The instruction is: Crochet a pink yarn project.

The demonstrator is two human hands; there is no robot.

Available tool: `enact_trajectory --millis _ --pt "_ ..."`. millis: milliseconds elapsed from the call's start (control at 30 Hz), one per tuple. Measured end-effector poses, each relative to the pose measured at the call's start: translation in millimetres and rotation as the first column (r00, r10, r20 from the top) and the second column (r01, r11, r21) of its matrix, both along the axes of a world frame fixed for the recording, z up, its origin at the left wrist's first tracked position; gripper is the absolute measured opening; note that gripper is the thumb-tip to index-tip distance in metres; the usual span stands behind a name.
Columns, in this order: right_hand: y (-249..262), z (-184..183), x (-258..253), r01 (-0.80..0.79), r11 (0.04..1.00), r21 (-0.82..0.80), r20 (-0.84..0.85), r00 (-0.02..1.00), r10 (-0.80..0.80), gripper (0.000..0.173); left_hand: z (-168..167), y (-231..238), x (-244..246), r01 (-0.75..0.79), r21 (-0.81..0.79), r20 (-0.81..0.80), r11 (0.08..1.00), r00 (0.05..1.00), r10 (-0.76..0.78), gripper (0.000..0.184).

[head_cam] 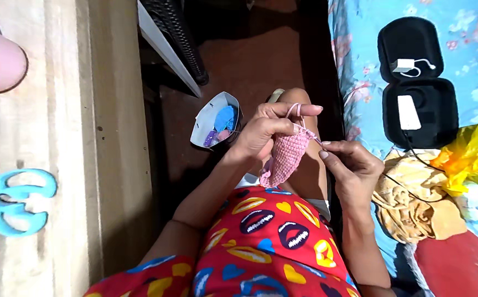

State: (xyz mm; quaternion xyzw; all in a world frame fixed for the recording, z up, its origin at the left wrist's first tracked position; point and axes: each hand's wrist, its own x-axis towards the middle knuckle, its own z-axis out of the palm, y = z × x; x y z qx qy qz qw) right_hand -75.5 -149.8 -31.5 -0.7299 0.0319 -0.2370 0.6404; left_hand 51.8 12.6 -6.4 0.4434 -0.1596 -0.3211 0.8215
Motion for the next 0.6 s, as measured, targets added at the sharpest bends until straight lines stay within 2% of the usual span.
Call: enact_trajectory --millis 133,233,333,433,500,567,600 --pt "-1 -3 5 -0.102 0.956 0.274 -0.089 0.987 0.131 0.028 1 -3 -3 0.003 -0.003 -0.049 1.0 0.999 -0.003 0.038" --pt "1 -1 8 -0.187 0.914 0.361 -0.108 0.965 0.241 0.045 1 -8 -10 -0.016 0.04 -0.041 0.999 0.999 0.017 0.038" --pt "-3 -2 13 -0.244 0.87 0.429 -0.089 0.947 0.309 0.036 -7 -4 -11 0.017 0.025 -0.012 1.0 1.0 -0.017 0.033" --pt "-9 -7 14 -0.285 0.81 0.513 -0.061 0.929 0.366 0.028 -19 11 4 0.093 0.055 0.079 0.994 0.992 -0.097 0.017" --pt "-14 -9 12 -0.289 0.785 0.548 -0.055 0.924 0.378 0.026 -25 26 18 0.147 0.162 0.217 0.976 0.959 -0.181 0.021" --pt "-17 -9 11 -0.275 0.781 0.56 -0.066 0.925 0.373 0.026 -27 41 29 0.14 0.291 0.366 0.946 0.898 -0.245 0.029" --pt "-18 -8 11 -0.273 0.781 0.561 -0.068 0.926 0.372 0.026 -28 48 35 0.154 0.297 0.399 0.942 0.876 -0.269 0.031"
